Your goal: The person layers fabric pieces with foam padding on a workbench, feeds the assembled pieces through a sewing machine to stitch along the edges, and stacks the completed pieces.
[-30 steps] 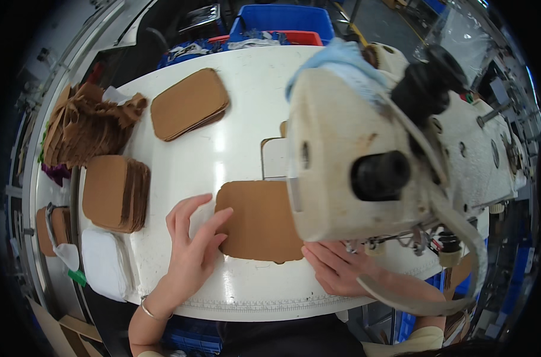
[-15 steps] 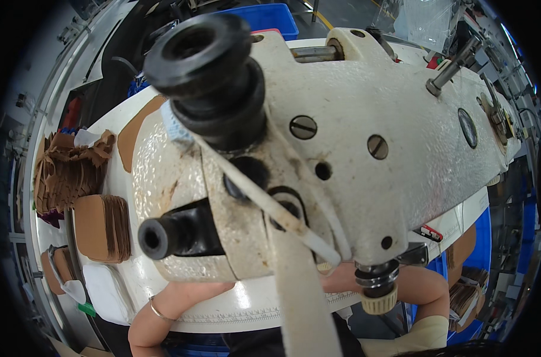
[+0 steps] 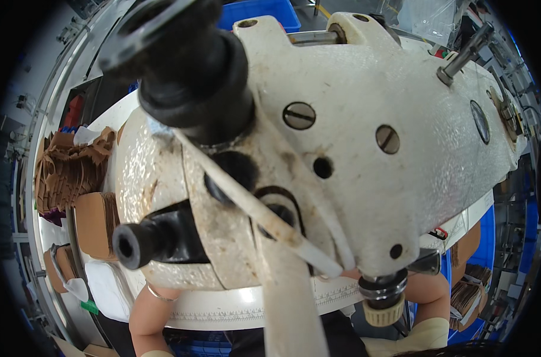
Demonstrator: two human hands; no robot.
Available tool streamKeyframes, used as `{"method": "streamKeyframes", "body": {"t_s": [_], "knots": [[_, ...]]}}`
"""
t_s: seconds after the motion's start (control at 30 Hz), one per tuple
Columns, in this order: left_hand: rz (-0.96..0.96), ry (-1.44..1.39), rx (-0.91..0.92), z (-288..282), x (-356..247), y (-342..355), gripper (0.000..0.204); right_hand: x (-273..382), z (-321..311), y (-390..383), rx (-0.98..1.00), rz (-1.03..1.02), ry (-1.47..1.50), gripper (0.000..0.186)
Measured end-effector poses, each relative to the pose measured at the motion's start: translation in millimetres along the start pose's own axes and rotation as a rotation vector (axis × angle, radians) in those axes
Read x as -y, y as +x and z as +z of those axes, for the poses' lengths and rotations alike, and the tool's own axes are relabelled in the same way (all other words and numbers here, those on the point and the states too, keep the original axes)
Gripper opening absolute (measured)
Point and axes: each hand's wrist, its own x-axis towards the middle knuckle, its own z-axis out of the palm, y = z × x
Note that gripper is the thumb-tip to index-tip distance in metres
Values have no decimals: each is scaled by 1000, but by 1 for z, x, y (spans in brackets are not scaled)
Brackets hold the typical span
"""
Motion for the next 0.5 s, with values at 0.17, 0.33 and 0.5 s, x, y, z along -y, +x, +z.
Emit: {"method": "streamKeyframes", "body": {"t_s": [0.17, 0.33, 0.5], "knots": [[-42, 76, 74, -3, -8, 2, 34, -3, 8, 5, -145, -44, -39, 16], [-76, 155, 141, -5, -11, 3, 37, 0, 4, 10, -268, -104, -80, 15], [-105, 236, 205, -9, -16, 5, 40, -15, 6, 7, -312, -449, -386, 15]]}}
